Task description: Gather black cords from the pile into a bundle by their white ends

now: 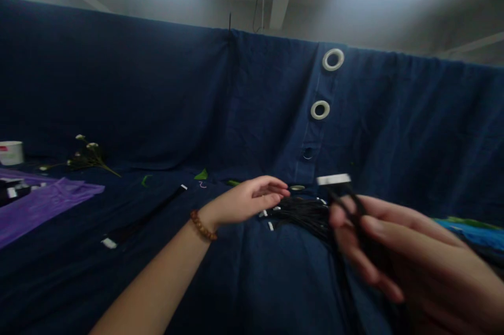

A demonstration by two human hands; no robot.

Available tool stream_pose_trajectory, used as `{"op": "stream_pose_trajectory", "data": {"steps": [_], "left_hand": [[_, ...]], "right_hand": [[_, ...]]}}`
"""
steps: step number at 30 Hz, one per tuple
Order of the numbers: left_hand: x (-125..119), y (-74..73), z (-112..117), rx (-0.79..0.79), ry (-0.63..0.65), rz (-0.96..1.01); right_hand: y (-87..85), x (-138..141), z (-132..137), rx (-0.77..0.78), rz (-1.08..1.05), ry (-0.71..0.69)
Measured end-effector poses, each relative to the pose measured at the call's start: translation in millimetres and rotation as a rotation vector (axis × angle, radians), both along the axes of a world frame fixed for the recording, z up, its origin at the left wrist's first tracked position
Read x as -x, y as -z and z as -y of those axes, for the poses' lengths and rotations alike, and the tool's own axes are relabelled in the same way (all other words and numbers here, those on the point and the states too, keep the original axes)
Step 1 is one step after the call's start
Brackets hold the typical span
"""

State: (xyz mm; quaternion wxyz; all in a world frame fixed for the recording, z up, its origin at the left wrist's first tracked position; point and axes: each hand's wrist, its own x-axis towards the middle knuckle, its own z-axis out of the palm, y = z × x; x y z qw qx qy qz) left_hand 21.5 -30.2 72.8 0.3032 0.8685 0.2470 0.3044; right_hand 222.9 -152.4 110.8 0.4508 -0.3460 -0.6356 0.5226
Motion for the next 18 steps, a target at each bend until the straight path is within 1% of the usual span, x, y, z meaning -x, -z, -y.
{"op": "stream_pose_trajectory", "data": {"steps": [1,2,3,4,5,6,7,9,11,12,14,16,18], "left_hand": [[-6,-4.9,14,0.119,0.205,0.159],[-10,-8.1,27,0.212,0.348,0.271],[-12,-10.0,38,0.273,0.41,0.326],[-13,-11.2,47,0.332,0.438,0.359],[-13,-12.1,53,0.36,0.434,0.353],[-12,-13.3,56,0.347,0.404,0.329],[-10,-14.9,58,0.289,0.363,0.297],[-5,-19.6,58,0.074,0.252,0.229],[1,-24.7,53,-0.147,0.067,0.216],[6,-26.7,48,-0.22,-0.051,0.235],[18,-28.9,33,-0.282,-0.323,0.364],[36,-28.8,12,-0.264,-0.549,0.578],[56,-27.6,-8,-0.247,-0.628,0.667]], "right_hand": [[3.4,6,0,0.02,-0.006,-0.079],[6.7,12,-1,0.028,-0.012,-0.142],[9.7,17,-4,0.034,-0.022,-0.198],[12.3,21,-8,0.037,-0.019,-0.237],[14.5,23,-12,0.04,-0.015,-0.262],[16.2,25,-15,0.045,-0.01,-0.279],[17.5,26,-19,0.05,-0.002,-0.29],[19.0,25,-23,0.058,0.016,-0.297],[19.3,23,-25,0.067,0.029,-0.293],[19.2,22,-26,0.072,0.04,-0.284],[18.7,18,-27,0.06,0.082,-0.237],[18.2,15,-28,-0.007,0.137,-0.168],[17.7,12,-29,-0.073,0.19,-0.131]]}}
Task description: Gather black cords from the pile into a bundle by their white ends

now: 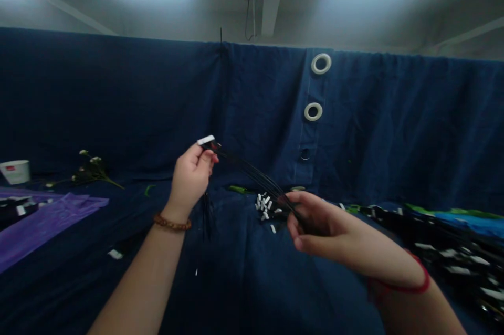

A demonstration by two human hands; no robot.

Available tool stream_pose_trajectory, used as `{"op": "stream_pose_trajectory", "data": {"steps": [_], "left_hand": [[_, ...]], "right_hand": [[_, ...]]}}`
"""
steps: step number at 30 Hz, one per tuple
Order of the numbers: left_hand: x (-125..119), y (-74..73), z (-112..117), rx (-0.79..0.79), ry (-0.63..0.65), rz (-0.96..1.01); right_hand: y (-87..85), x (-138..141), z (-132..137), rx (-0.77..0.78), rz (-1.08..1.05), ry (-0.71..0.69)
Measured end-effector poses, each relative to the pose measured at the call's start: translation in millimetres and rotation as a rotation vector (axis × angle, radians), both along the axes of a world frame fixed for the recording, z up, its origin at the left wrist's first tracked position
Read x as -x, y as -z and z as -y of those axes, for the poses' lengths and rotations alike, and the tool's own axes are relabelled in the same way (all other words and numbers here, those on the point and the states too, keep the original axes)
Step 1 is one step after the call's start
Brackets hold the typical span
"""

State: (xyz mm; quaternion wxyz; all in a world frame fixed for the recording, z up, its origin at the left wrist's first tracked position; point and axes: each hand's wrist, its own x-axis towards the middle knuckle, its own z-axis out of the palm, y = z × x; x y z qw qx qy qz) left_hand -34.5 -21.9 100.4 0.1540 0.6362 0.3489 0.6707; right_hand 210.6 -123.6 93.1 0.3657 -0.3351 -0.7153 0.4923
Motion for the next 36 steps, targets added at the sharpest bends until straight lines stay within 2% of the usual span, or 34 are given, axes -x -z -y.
{"op": "stream_pose_trajectory", "data": {"steps": [3,6,14,18,22,27,31,36], "left_hand": [[28,0.6,-21,0.024,-0.053,0.059],[43,-1.1,-25,0.048,-0.074,0.075],[47,-4.1,-23,0.079,-0.174,0.175],[44,-6.0,-19,0.187,-0.169,0.198],[35,-8.3,-13,0.286,-0.099,0.159],[32,-7.5,-11,0.31,-0.016,0.067],[30,-6.1,-3,0.301,0.083,-0.112],[-3,-4.8,28,0.327,0.342,-0.407]], "right_hand": [[-0.2,1,-1,-0.032,0.045,0.028],[2.1,4,-5,-0.157,0.12,0.131],[7.5,2,-18,-0.498,0.32,0.487],[4.9,5,-15,-0.598,0.352,0.511],[2.1,8,-7,-0.65,0.344,0.496],[-5.9,0,-2,-0.752,0.359,0.444],[-8.3,-11,-3,-0.881,0.39,0.549],[-3.0,-6,-6,-0.68,0.282,0.501]]}}
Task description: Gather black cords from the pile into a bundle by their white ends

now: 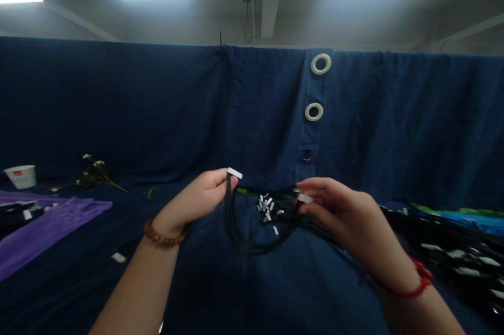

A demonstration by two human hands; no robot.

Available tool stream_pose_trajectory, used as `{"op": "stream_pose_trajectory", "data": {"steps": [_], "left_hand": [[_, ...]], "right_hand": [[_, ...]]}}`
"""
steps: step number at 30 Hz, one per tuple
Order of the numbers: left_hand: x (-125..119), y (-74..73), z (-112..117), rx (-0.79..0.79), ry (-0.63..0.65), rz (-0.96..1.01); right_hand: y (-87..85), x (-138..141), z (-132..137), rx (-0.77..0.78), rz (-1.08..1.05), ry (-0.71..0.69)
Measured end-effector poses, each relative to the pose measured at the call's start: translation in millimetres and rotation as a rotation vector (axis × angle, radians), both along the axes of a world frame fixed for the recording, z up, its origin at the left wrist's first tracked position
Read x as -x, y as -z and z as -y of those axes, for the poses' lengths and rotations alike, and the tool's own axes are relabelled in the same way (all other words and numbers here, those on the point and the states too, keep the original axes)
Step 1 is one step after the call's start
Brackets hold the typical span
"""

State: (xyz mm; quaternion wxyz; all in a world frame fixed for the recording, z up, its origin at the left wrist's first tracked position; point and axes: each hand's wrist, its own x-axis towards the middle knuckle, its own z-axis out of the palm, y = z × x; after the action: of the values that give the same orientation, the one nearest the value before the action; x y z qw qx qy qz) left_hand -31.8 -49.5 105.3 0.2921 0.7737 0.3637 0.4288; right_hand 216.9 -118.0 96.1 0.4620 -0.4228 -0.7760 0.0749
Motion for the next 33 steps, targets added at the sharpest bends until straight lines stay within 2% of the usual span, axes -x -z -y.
{"op": "stream_pose_trajectory", "data": {"steps": [3,5,9,15,23,26,28,31,33], "left_hand": [[-28,2.7,19,-0.045,0.21,-0.184],[-43,5.4,27,-0.108,0.282,-0.235],[-58,10.3,33,-0.178,0.273,-0.211],[-61,12.2,31,-0.244,0.274,-0.193],[-61,12.9,36,-0.222,0.298,-0.228],[-60,13.2,38,-0.18,0.336,-0.216],[-61,14.5,39,-0.099,0.381,-0.164],[-64,21.3,40,0.219,0.451,-0.064],[-66,32.4,42,0.443,0.462,-0.001]], "right_hand": [[4.2,8,-3,0.051,-0.03,-0.052],[6.2,11,-5,0.069,-0.048,-0.071],[5.8,13,-5,0.082,-0.072,-0.062],[0.7,17,2,0.135,-0.088,-0.095],[1.1,14,-2,0.304,-0.212,-0.217],[0.6,14,-3,0.35,-0.259,-0.243],[0.2,13,-3,0.389,-0.298,-0.262],[0.1,8,-6,0.464,-0.384,-0.314],[0.4,0,-12,0.512,-0.445,-0.342]]}}
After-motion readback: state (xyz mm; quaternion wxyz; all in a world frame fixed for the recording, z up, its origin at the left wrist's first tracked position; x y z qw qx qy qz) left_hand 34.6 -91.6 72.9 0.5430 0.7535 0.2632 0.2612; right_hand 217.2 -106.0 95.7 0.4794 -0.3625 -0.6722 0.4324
